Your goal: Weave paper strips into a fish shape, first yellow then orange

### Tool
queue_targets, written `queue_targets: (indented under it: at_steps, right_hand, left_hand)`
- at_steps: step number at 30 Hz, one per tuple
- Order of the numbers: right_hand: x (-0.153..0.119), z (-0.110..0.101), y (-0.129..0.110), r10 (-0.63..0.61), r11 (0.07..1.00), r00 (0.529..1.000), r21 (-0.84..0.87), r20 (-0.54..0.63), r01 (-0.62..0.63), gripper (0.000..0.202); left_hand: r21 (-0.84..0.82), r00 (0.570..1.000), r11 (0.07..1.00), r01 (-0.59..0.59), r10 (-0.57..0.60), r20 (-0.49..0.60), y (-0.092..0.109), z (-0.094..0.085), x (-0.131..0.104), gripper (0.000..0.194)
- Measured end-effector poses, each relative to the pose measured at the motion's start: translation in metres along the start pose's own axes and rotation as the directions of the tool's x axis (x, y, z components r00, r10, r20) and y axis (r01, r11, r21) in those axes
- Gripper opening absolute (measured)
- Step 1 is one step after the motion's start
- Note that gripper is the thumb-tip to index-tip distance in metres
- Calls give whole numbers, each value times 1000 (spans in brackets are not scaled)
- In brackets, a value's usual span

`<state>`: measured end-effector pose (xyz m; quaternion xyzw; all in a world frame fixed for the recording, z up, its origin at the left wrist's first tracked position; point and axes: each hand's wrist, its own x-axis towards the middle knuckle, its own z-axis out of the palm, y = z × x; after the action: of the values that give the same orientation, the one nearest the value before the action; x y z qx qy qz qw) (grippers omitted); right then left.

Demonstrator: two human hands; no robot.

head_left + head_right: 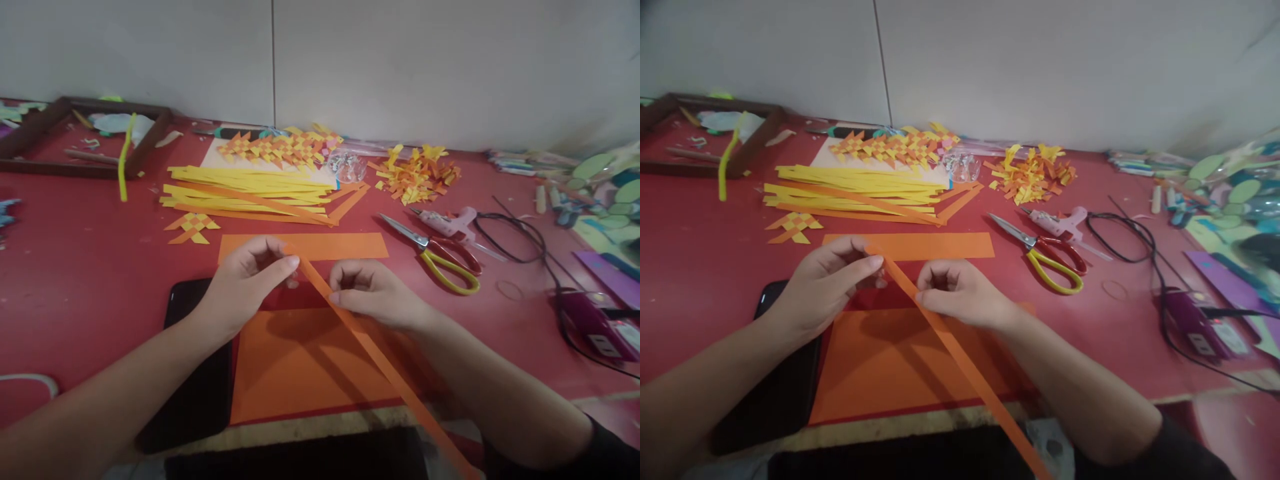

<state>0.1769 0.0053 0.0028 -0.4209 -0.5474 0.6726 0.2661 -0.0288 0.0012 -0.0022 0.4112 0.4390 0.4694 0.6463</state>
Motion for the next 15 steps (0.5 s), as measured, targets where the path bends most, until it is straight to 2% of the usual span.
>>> queue_targets:
  at_steps: [3, 5, 7, 10, 12, 13, 15]
  right_hand:
    - [0, 2, 0, -45, 999, 999, 19, -29, 45, 19]
    - [1, 3, 0, -52, 998, 998, 17, -43, 52, 22]
    - [1, 4, 1, -32, 999, 999, 2, -22, 32, 24]
    - [2, 5, 2, -20, 1000, 999, -7, -36, 20, 25]
    - [3, 4, 2, -24, 1000, 994, -3, -103, 24, 23]
    - [3, 4, 2, -25, 1000, 990, -2, -139, 25, 23]
    - [3, 2, 2, -20, 1000, 982, 6, -190, 21, 23]
  left_hand:
    - [142, 986, 982, 125, -139, 96, 1, 1, -2, 17]
    - [249, 965, 959, 139, -188, 185, 0, 1, -2, 18]
    - [303, 954, 949, 88, -168, 250, -2, 2, -2, 17]
    - [435, 973, 900, -45, -59, 223, -1, 0, -1, 20]
    - [641, 984, 750, -163, 79, 157, 4, -4, -2, 29]
    - [766, 980, 611, -200, 145, 139, 8, -8, -2, 33]
    - [943, 966, 274, -191, 225, 130, 18, -16, -6, 35]
